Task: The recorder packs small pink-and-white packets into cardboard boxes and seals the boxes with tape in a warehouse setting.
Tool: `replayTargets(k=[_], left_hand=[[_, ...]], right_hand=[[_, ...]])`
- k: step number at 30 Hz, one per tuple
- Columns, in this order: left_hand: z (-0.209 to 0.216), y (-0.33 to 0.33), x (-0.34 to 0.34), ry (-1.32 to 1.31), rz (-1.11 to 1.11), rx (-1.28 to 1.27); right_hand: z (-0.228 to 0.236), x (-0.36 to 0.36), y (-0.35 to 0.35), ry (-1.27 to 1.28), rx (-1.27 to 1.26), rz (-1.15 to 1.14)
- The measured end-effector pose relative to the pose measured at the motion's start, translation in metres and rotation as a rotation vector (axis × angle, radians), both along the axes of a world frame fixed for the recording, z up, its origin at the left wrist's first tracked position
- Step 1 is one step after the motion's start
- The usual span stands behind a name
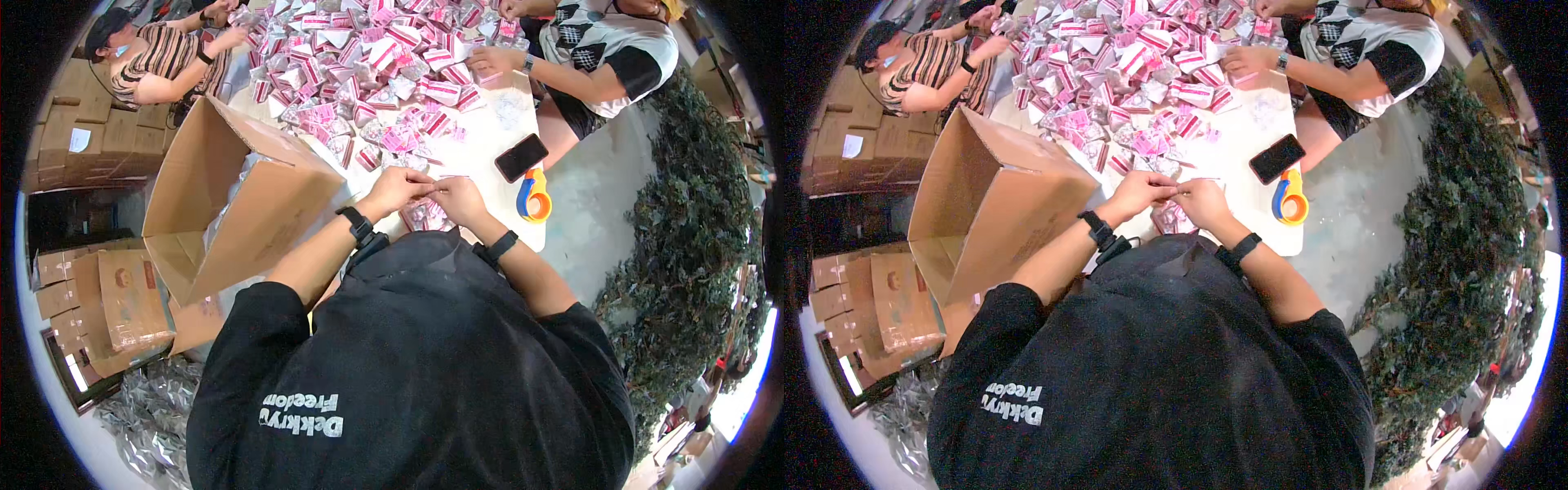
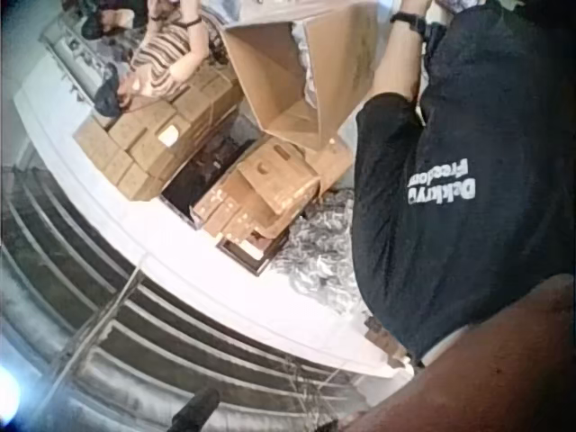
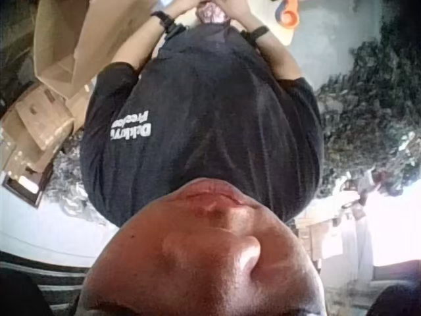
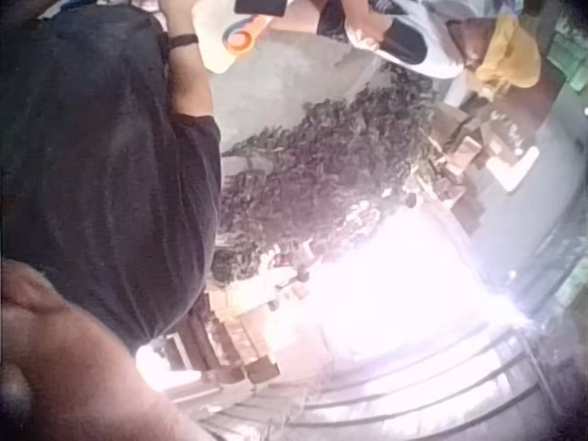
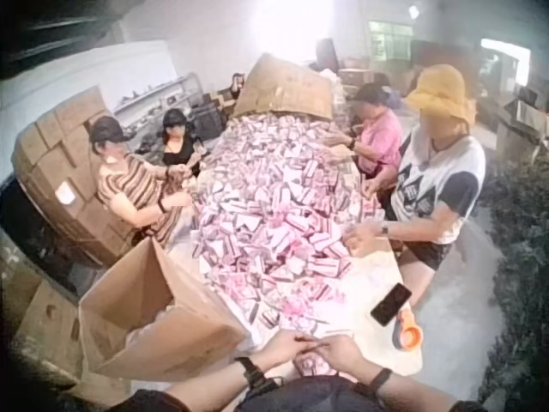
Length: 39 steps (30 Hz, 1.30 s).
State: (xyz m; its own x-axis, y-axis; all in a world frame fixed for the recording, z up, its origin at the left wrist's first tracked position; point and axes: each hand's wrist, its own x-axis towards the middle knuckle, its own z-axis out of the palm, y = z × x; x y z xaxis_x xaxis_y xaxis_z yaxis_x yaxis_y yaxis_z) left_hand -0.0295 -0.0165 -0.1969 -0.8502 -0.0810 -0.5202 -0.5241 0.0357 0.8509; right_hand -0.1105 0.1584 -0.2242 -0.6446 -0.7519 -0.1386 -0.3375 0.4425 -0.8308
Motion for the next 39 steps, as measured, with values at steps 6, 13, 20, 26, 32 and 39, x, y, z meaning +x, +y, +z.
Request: replayTargets(k=[6,13,20,26,32,39], left_hand=[[-0.011,0.006,-0.005,-0.063,0.047,-0.025],[-0.032,0.012,-0.012,-0.048,0.118,0.099],[-0.031,0.038,-0.025,0.046,-0.176,0.307],[-0.046,0.028,-0.018,0.072,-0.123,0.161],[-0.037,0.029,-0.016,0.106,-0.067,0.139],[0.000,0.029,-0.019,0.147,-0.325,0.177]], right_hand=[[0.009,-0.001,0.009,-0.061,0.051,-0.006],[0.021,-0.005,0.026,-0.054,0.073,-0.114],[0.055,-0.017,0.038,-0.015,-0.003,-0.077],[0.080,-0.026,0.063,0.017,0.059,-0.138],[0.098,-0.022,0.063,0.060,0.047,-0.129],[0.091,-0.007,0.041,0.159,0.076,0.039]])
